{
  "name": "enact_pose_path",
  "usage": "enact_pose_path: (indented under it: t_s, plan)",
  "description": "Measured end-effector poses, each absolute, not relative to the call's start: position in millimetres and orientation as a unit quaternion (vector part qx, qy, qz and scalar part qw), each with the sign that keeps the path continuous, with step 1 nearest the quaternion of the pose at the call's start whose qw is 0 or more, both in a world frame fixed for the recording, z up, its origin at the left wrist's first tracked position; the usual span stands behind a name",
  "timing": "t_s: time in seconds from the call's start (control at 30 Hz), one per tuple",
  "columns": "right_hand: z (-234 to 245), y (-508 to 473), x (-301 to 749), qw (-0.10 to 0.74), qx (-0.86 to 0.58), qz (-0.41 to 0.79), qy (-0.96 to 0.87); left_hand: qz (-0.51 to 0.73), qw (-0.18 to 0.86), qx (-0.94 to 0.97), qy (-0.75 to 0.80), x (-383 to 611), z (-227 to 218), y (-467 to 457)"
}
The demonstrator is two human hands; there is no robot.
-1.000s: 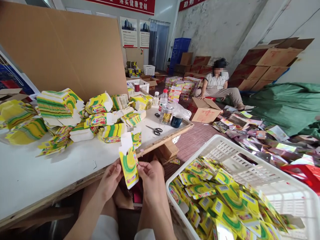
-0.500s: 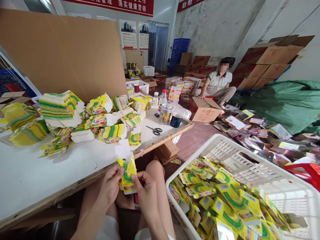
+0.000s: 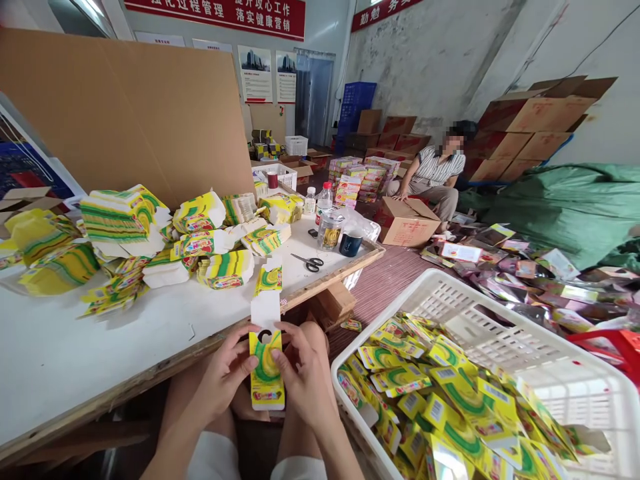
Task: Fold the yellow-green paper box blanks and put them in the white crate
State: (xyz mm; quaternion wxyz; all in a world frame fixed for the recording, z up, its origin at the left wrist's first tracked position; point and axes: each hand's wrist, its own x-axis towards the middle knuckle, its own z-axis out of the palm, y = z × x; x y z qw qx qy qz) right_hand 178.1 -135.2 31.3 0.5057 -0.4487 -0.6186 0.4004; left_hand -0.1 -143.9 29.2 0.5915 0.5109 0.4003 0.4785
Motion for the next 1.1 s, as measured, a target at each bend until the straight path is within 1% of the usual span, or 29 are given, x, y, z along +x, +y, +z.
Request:
enact_pose_path:
  t_s: [0.1,0.17,0.33,0.4,0.53,0.63,0.7,0.9,1.1]
  plan:
    - [34,-133,185,0.464,-0.437,0.429,-0.64,0.448,0.642,0.497,0.374,0,29,-147]
    - [34,-132,187,0.461,-0.44,0.426,-0.642,0.441,0.665,0.485,0.358,1,27,-149]
    - [26,-130,184,0.53,-0.473,0.334,-0.619,0.442,0.688,0.464,0.34,1,27,-149]
    - [24,-129,186,0.538,-0.467,0.331,-0.618,0.424,0.689,0.474,0.348,0,29,-147]
    - [30,-131,194,0.523,-0.456,0.399,-0.599,0.419,0.65,0.497,0.394,-1,32,-146]
    - [32,-135,197,0.466,-0.46,0.48,-0.585,0.428,0.623,0.514,0.405,1,27,-147]
    - [30,-135,195,0.425,-0.469,0.497,-0.594,0.43,0.612,0.53,0.4,3,22,-148]
    - [22,-130,189,0.403,-0.531,0.382,-0.64,0.429,0.609,0.54,0.391,5,18,-149]
    - [23,-132,183,0.388,-0.526,0.363,-0.664,0.43,0.611,0.536,0.393,7,24,-150]
